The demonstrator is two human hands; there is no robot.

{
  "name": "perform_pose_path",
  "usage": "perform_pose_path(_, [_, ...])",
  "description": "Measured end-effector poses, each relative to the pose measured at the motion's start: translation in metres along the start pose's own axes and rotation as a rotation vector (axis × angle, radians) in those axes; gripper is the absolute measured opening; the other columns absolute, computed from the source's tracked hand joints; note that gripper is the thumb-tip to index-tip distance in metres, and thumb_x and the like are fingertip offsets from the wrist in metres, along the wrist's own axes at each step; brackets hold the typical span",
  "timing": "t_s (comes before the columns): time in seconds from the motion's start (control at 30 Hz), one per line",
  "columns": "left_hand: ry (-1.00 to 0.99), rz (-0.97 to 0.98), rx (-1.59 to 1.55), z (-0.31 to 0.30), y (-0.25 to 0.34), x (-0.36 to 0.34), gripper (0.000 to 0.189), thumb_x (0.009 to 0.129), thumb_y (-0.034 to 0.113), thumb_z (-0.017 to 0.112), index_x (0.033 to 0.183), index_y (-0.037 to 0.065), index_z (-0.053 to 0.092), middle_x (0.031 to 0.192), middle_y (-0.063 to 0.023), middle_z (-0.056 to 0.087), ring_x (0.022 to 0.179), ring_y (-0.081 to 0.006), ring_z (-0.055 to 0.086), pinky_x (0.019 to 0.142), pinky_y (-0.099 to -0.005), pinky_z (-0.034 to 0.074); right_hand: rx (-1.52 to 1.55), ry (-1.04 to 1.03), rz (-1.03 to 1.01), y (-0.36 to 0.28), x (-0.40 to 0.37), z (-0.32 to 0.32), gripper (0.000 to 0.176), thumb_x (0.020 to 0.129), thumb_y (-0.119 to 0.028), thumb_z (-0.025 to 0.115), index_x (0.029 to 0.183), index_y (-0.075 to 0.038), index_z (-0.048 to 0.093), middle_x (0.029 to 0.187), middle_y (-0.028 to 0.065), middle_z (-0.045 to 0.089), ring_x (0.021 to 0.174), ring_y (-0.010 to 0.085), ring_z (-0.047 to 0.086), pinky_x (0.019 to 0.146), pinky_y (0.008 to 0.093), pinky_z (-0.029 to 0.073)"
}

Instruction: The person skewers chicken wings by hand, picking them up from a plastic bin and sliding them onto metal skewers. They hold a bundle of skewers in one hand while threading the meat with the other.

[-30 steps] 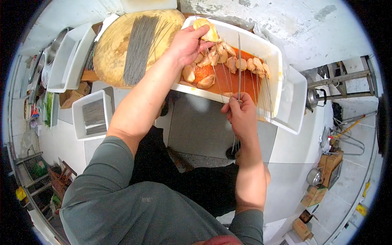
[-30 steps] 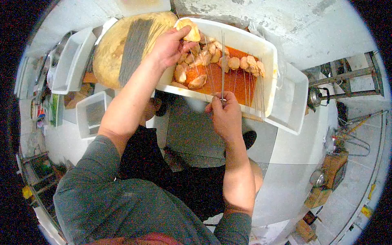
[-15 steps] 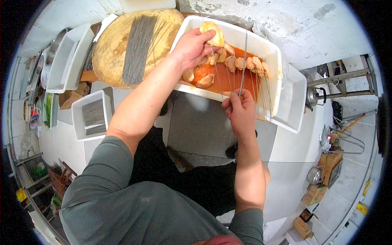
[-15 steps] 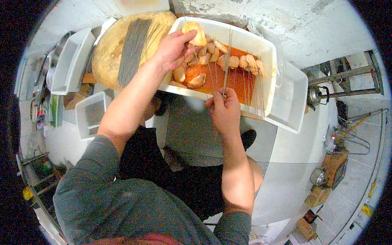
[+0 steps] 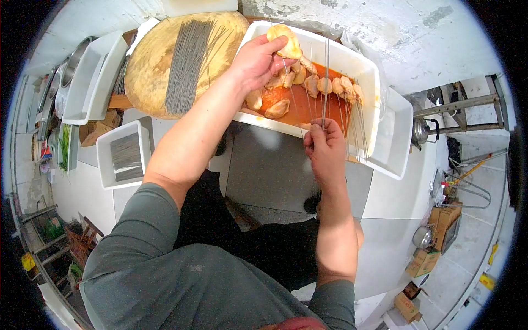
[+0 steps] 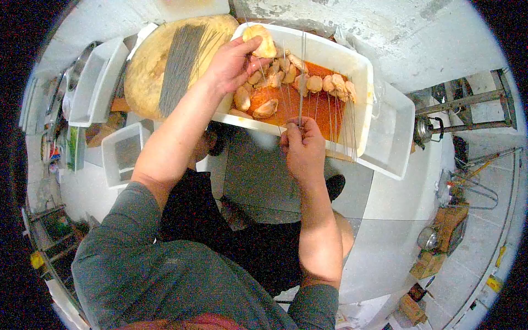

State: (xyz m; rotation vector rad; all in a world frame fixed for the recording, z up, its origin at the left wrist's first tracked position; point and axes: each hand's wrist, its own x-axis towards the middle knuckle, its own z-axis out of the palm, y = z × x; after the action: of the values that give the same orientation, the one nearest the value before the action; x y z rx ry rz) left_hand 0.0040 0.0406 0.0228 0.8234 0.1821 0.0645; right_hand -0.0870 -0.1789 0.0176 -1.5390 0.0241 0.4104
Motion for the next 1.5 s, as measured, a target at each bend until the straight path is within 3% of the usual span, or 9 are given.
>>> perform_pose_path(0.13, [0.006, -0.003, -0.012, -0.002, 0.002, 0.001, 0.023, 0.096, 0.015, 0.051, 0.114, 0.0, 0.052, 0.109, -0.0112, 0.061, 0.097, -0.0224, 0.064, 0.077, -0.0311, 0.059, -0.021, -0.01, -0.014, -0.001, 0.001, 0.0, 0.013, 0.094, -0.015, 0.053, 0.099, -0.002, 0.052, 0.065, 0.002, 0.055, 0.055, 0.008, 0.048, 0.048, 0.0221, 0.038])
perform_pose_path(0.33, [0.015, 0.015, 0.009, -0.003, 0.005, 0.002, 0.022, 0.096, 0.014, 0.051, 0.113, 0.001, 0.052, 0.107, -0.0109, 0.062, 0.096, -0.0224, 0.064, 0.076, -0.0317, 0.059, -0.064, -0.008, -0.026, -0.001, 0.0, 0.0, 0.013, 0.094, -0.014, 0.052, 0.098, -0.002, 0.052, 0.067, 0.0026, 0.055, 0.057, 0.008, 0.049, 0.051, 0.0218, 0.039])
perform_pose_path(0.6, [-0.087, -0.093, 0.126, -0.006, 0.0, 0.0, 0.021, 0.094, 0.012, 0.054, 0.11, -0.001, 0.053, 0.102, -0.0108, 0.062, 0.074, -0.0181, 0.065, 0.074, -0.0275, 0.057, -0.026, -0.01, -0.058, 0.003, 0.004, -0.001, 0.012, 0.095, -0.014, 0.051, 0.097, -0.002, 0.052, 0.066, 0.0016, 0.054, 0.056, 0.0076, 0.047, 0.049, 0.022, 0.037])
perform_pose_path(0.77, [-0.049, -0.1, 0.189, 0.018, -0.003, -0.016, 0.021, 0.095, 0.014, 0.053, 0.11, -0.001, 0.055, 0.105, -0.0098, 0.062, 0.084, -0.0192, 0.065, 0.082, -0.0333, 0.055, -0.034, 0.016, -0.034, -0.002, 0.004, 0.001, 0.012, 0.095, -0.014, 0.05, 0.097, -0.002, 0.052, 0.065, 0.0009, 0.053, 0.053, 0.0072, 0.046, 0.047, 0.0224, 0.036])
perform_pose_path(0.87, [-0.069, -0.111, 0.149, 0.025, -0.003, -0.022, 0.023, 0.096, 0.015, 0.052, 0.112, 0.0, 0.055, 0.108, -0.0101, 0.062, 0.095, -0.0209, 0.063, 0.085, -0.0359, 0.054, 0.041, 0.043, -0.011, -0.002, 0.005, 0.004, 0.008, 0.096, -0.013, 0.05, 0.097, -0.005, 0.05, 0.067, 0.0002, 0.052, 0.052, 0.0057, 0.042, 0.046, 0.0183, 0.033])
perform_pose_path(0.97, [-0.065, -0.118, 0.196, 0.028, -0.002, -0.024, 0.023, 0.096, 0.015, 0.051, 0.113, 0.0, 0.054, 0.109, -0.0106, 0.062, 0.1, -0.0218, 0.062, 0.086, -0.0369, 0.054, 0.055, 0.042, -0.032, 0.002, 0.007, 0.004, 0.012, 0.095, -0.015, 0.051, 0.098, -0.003, 0.052, 0.065, 0.0005, 0.053, 0.052, 0.0068, 0.045, 0.045, 0.0221, 0.036])
perform_pose_path(1.5, [-0.084, -0.067, 0.158, 0.027, -0.014, -0.02, 0.024, 0.094, 0.012, 0.054, 0.114, 0.0, 0.053, 0.108, -0.0099, 0.062, 0.097, -0.0213, 0.063, 0.085, -0.0367, 0.055, 0.01, 0.076, 0.024, -0.007, 0.005, 0.008, 0.011, 0.095, -0.015, 0.05, 0.095, -0.003, 0.052, 0.064, 0.0014, 0.054, 0.05, 0.0073, 0.046, 0.044, 0.0228, 0.036])
